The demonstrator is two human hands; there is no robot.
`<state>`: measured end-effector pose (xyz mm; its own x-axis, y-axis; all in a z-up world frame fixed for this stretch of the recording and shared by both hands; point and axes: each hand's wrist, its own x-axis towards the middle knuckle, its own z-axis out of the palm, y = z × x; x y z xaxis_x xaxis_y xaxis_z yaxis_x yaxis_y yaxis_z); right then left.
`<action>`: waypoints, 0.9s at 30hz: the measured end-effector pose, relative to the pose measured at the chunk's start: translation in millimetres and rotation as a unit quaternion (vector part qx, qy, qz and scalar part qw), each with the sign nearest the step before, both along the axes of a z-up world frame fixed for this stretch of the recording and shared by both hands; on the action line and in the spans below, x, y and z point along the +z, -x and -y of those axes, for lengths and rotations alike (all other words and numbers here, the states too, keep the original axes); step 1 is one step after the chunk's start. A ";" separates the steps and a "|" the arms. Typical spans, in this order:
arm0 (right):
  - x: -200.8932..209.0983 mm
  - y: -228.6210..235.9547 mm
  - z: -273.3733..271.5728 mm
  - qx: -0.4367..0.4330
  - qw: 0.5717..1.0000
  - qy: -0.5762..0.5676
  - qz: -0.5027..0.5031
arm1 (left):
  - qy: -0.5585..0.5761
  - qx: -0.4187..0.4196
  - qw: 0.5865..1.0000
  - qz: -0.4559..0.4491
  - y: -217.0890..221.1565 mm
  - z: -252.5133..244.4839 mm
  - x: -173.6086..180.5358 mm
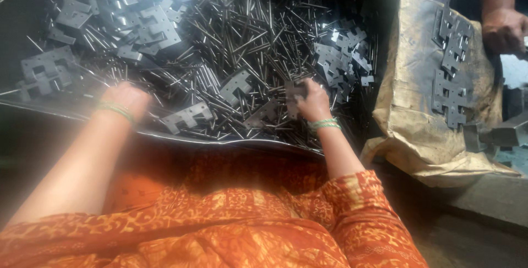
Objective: The person sorts small metal parts from a large bin, picking up items and placing them into a cloth bag. The task involves repetitive picking and placing of metal pieces.
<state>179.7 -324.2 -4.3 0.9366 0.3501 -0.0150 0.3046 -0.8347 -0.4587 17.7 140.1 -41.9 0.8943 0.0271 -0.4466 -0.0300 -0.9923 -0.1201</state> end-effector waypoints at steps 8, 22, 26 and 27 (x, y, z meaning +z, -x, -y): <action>40.1 3.5 57.2 -0.186 0.637 -0.700 -0.266 | 0.163 0.050 0.982 0.083 -2.7 20.7 73.9; 42.3 13.2 -56.6 0.139 0.962 -0.235 -0.023 | 0.241 0.109 0.927 0.264 5.9 63.0 86.4; 37.0 1.0 -86.5 0.233 0.956 -0.033 0.177 | 0.617 0.282 0.696 0.235 19.3 54.1 80.7; 34.1 0.0 -92.9 0.252 0.945 0.002 0.210 | 0.747 0.306 0.554 0.203 24.3 51.8 80.0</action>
<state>179.7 -231.3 29.8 0.5745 0.7544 0.3176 0.8184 -0.5364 -0.2062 -6.6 88.3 38.1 0.9568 0.2521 -0.1450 0.0961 0.1967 0.9757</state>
